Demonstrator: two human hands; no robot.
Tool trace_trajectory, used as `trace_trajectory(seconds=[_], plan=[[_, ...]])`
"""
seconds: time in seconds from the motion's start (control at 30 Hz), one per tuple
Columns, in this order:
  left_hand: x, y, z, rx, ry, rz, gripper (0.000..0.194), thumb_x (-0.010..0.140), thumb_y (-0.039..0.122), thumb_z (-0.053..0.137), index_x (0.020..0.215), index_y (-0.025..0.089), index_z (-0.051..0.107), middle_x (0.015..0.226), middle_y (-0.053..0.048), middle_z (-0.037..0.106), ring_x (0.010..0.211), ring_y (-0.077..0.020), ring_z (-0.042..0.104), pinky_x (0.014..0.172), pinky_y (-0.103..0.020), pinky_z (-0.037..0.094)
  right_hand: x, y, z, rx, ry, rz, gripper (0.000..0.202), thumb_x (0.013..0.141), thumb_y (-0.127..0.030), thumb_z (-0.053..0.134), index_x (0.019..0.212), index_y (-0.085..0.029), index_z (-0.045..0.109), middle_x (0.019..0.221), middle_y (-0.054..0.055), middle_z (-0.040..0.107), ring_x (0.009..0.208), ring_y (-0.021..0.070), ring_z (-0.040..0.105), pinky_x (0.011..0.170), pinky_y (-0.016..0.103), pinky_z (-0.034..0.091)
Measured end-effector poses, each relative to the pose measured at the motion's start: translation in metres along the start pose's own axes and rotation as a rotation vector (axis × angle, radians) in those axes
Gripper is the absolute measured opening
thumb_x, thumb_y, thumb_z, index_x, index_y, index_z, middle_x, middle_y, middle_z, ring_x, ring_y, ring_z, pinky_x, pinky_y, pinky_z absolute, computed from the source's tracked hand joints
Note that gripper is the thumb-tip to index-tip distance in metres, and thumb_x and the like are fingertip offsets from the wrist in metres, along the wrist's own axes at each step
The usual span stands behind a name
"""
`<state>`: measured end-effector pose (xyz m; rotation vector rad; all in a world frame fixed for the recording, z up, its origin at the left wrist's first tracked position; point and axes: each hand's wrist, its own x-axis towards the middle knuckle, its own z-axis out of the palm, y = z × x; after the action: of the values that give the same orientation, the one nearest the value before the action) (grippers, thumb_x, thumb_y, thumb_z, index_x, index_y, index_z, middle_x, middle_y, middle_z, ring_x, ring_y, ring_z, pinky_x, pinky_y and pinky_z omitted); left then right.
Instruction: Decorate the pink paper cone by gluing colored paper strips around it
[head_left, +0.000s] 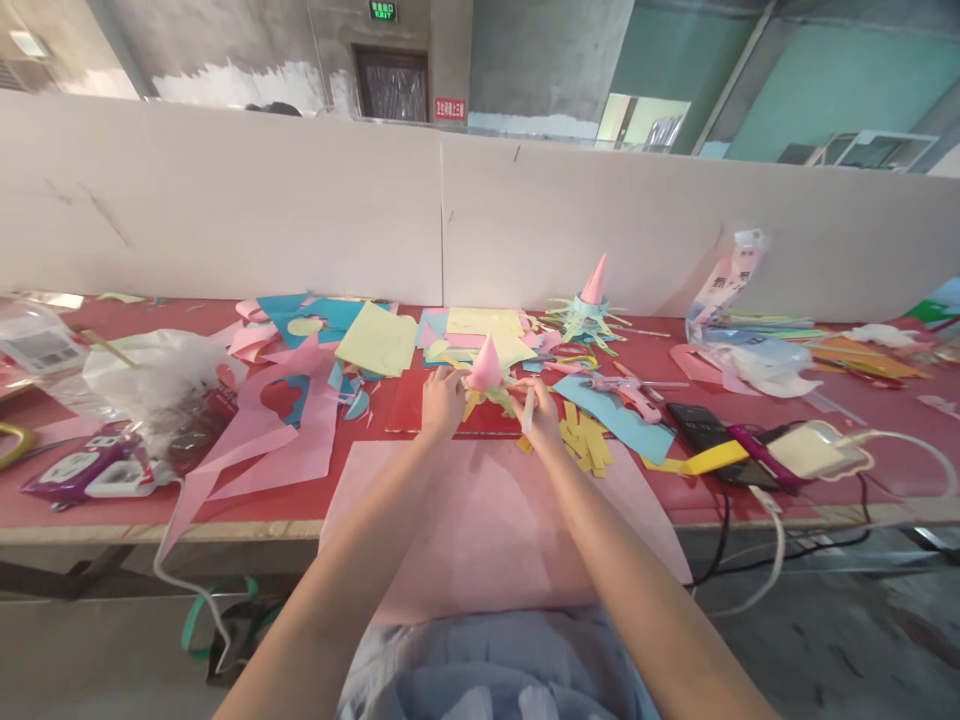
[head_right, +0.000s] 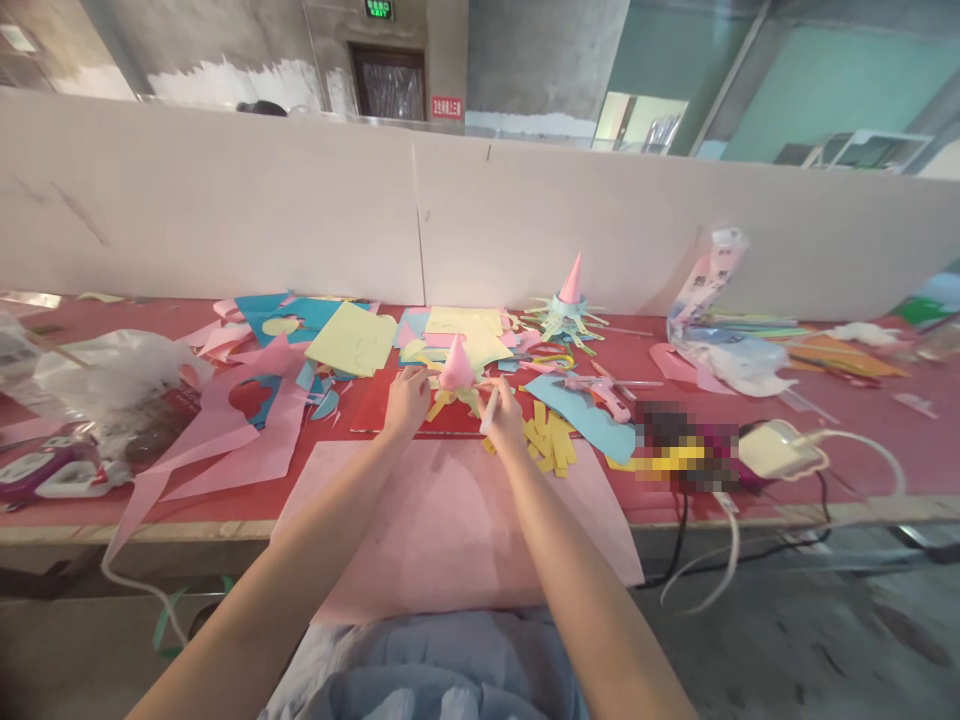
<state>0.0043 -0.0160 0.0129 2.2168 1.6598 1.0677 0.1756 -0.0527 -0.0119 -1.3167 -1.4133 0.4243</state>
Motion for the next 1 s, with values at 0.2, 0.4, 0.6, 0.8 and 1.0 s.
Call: trace_trajectory(seconds=[0.2,0.4,0.6,0.8,1.0], plan=[[-0.005,0.01,-0.005,-0.074,-0.031,0.069,0.039,0.087,0.012,0.032,0.108,0.026,0.061,0.109,-0.002,0.062,0.099,-0.0167,0.058,0.077,-0.025,0.047,0.002,-0.004,0.0,0.048,-0.046,-0.04,0.024,0.079,-0.042,0.053,0.091,-0.022,0.051,0.095,0.006,0.065,0.074,0.0168,0.064,0.068,0.03,0.051],[-0.005,0.009,0.0,-0.036,-0.113,0.075,0.032,0.085,0.014,0.039,0.104,0.023,0.063,0.1,-0.004,0.066,0.095,-0.0198,0.06,0.087,-0.033,0.045,0.0,-0.001,0.002,0.03,-0.088,-0.068,0.024,0.076,-0.042,0.056,0.092,-0.023,0.054,0.089,0.003,0.064,0.075,0.0171,0.061,0.071,0.032,0.05],[-0.005,0.007,0.006,0.0,-0.166,0.108,0.032,0.087,0.019,0.039,0.112,0.024,0.059,0.118,-0.003,0.063,0.111,-0.0195,0.055,0.108,-0.038,0.028,-0.001,-0.004,0.003,0.071,-0.132,-0.113,0.021,0.081,-0.041,0.052,0.094,-0.024,0.052,0.096,0.004,0.064,0.084,0.017,0.062,0.073,0.029,0.051],[-0.007,0.003,0.012,0.01,-0.214,0.098,0.04,0.086,0.015,0.039,0.121,0.029,0.051,0.13,-0.002,0.056,0.128,-0.0196,0.041,0.112,-0.052,0.012,-0.003,-0.003,0.003,0.039,-0.14,-0.129,0.022,0.079,-0.041,0.054,0.094,-0.025,0.057,0.09,0.003,0.065,0.072,0.0154,0.062,0.067,0.028,0.05],[-0.007,0.003,0.01,-0.003,-0.194,0.098,0.04,0.084,0.009,0.038,0.116,0.027,0.055,0.126,-0.003,0.058,0.123,-0.0203,0.046,0.111,-0.051,0.015,-0.006,-0.008,-0.001,0.01,-0.036,-0.075,0.02,0.08,-0.041,0.051,0.089,-0.025,0.058,0.081,0.001,0.065,0.066,0.0152,0.06,0.063,0.027,0.046]])
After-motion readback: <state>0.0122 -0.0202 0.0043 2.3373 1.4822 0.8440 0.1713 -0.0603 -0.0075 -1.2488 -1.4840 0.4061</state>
